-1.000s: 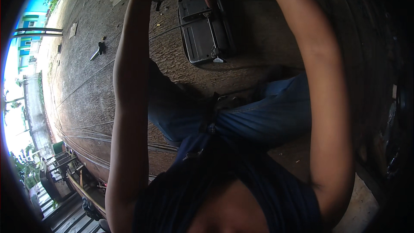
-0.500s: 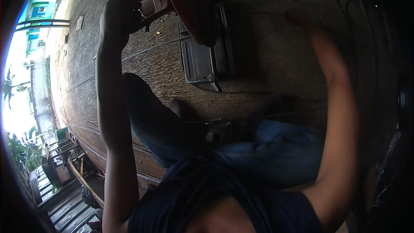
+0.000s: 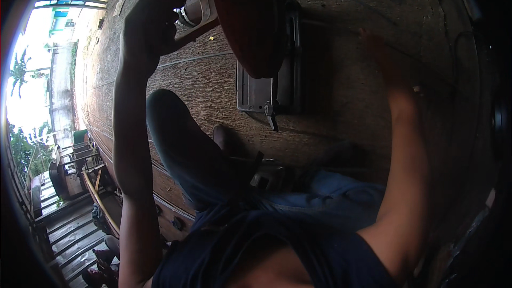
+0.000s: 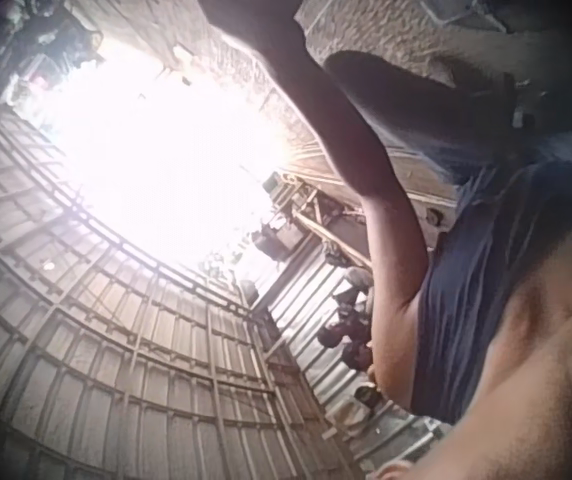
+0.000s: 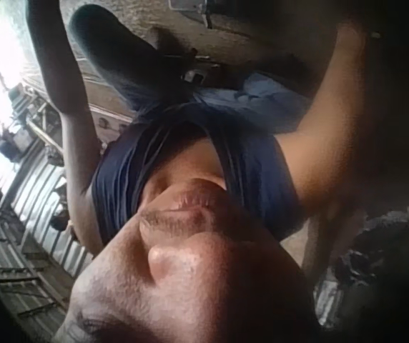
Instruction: The recorder uses a circular metal saw to cut thin metal rods on a workshop floor.
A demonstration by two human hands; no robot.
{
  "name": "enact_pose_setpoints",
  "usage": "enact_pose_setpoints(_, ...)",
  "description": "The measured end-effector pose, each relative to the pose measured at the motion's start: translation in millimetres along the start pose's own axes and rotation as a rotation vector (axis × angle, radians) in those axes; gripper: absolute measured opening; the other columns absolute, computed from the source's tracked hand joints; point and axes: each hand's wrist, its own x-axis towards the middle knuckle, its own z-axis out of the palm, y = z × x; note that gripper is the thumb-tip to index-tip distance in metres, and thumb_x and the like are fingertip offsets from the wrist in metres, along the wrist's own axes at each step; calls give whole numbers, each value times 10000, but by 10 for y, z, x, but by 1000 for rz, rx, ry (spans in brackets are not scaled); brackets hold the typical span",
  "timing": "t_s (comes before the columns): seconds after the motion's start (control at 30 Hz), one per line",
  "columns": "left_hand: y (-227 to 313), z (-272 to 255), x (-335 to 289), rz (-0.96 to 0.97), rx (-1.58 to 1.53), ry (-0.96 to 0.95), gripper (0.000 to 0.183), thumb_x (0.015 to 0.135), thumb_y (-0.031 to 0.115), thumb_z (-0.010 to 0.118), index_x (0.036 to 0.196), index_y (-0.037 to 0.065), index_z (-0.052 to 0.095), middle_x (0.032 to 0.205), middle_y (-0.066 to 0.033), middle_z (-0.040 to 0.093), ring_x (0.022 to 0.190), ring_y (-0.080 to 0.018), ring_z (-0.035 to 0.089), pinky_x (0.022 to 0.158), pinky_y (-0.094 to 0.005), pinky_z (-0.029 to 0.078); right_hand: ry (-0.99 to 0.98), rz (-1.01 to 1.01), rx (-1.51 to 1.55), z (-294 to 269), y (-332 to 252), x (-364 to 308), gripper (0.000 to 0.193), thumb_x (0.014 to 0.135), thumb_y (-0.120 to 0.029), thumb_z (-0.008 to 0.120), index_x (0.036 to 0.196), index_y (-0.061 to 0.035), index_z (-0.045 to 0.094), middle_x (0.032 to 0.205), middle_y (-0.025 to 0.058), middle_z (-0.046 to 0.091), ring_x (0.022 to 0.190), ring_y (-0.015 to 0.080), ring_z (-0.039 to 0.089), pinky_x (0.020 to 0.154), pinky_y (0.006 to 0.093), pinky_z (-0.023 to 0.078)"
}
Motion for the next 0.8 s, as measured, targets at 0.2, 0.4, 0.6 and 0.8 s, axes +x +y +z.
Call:
enact_pose_setpoints(0.2,-354,112,265,405,11,-104,282,818,10,650,1090,54,589,874,-62,670,775,-135,665,613,-281,541,299,-170,-96,323,754,-300,273,948,-181,448,1171,-56,544,1159,176,591,1012,381,595,874,471,478)
enact_pose_setpoints(0.4,489,99,37,582,561,-44,316,852,142,572,1155,74,632,960,-36,670,819,-128,620,716,-280,493,327,-185,64,-499,286,-389,220,938,-164,454,1077,-41,572,1053,200,600,970,400,588,815,483,462)
enact_pose_setpoints(0.6,351,123,158,355,-76,-200,391,813,51,568,1202,47,609,1013,-50,669,898,-136,617,791,-258,475,334,-247,67,-1018,84,-717,176,919,-131,495,1052,-47,575,999,196,598,923,394,597,750,485,474)
enact_pose_setpoints(0.8,432,70,70,712,219,-106,380,793,5,561,1166,44,620,1040,-51,665,917,-117,603,785,-247,468,319,-212,144,-1140,-103,-894,173,929,-153,493,1021,-34,579,972,202,600,901,403,594,735,490,462)
